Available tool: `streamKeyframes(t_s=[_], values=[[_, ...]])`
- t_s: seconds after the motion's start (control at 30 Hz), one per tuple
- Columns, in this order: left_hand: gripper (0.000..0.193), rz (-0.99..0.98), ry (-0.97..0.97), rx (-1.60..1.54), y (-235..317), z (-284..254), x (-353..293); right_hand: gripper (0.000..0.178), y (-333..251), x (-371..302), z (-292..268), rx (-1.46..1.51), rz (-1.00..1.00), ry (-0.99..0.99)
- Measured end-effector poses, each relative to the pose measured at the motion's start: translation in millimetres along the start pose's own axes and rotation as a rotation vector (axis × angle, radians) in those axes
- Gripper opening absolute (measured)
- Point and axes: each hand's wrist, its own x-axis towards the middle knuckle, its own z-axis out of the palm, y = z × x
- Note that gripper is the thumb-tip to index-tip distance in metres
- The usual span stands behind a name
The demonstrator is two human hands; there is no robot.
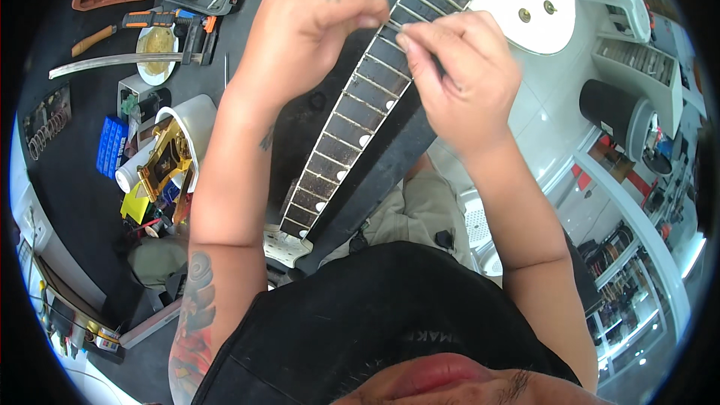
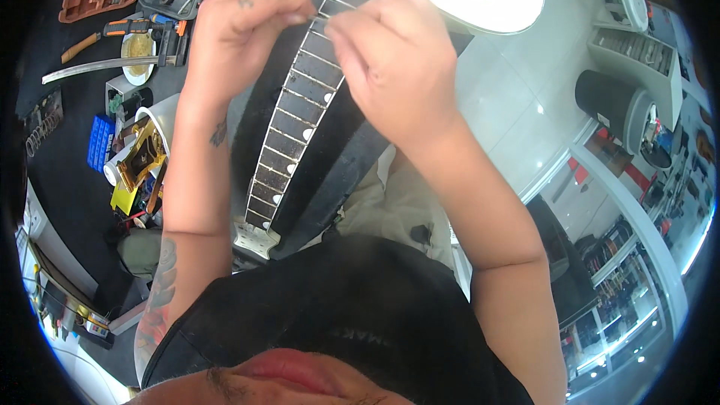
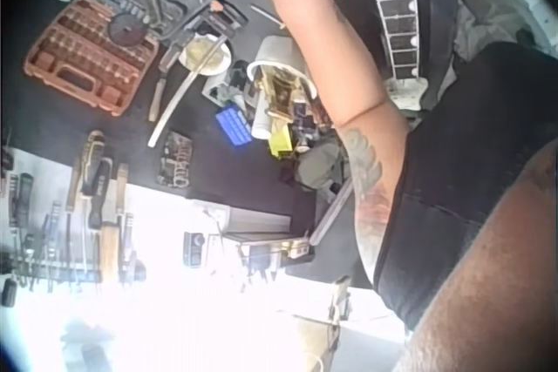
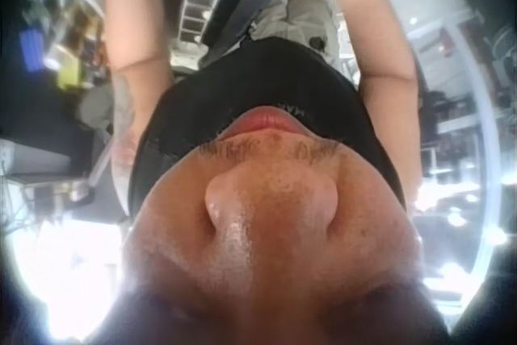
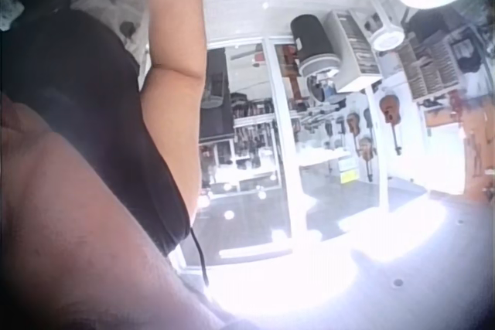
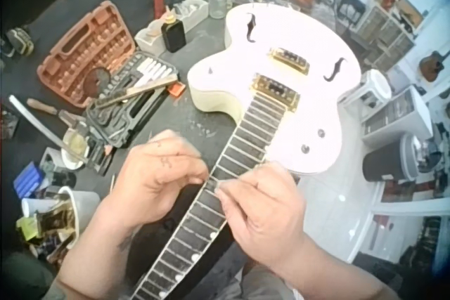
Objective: The person uses a small flat metal tool to scrape the metal frets on a guitar neck, moving the tool back and forth along the length of each fret while holding the neck on a repair bench.
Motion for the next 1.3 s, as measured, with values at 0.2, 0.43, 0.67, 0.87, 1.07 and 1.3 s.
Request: streamKeyframes(t_s=[0.2, 0.43, 0.67, 0.87, 1.07, 1.3], values=[[0.022, -0.007, -0.034, 0.019, 2, -2, 6, 0.021, 4, 1, -1, 0.026, -0.005, -0.008], [0.025, -0.019, -0.093, -0.019, 7, -4, -3, 0.021, -3, -8, -6, 0.047, 0.025, -0.036], [0.025, -0.032, -0.074, 0.010, 10, -1, -1, 0.019, -4, -13, -7, 0.057, 0.027, -0.043], [0.030, 0.005, -0.005, 0.023, 8, 7, 8, 0.020, 5, -5, -10, 0.025, 0.071, -0.026], [0.026, -0.022, -0.093, 0.005, 12, -1, 3, 0.021, 4, -9, -10, 0.077, 0.006, -0.035], [0.027, -0.019, -0.117, -0.021, 12, 2, 2, 0.019, 2, -18, -11, 0.103, 0.016, -0.020]])
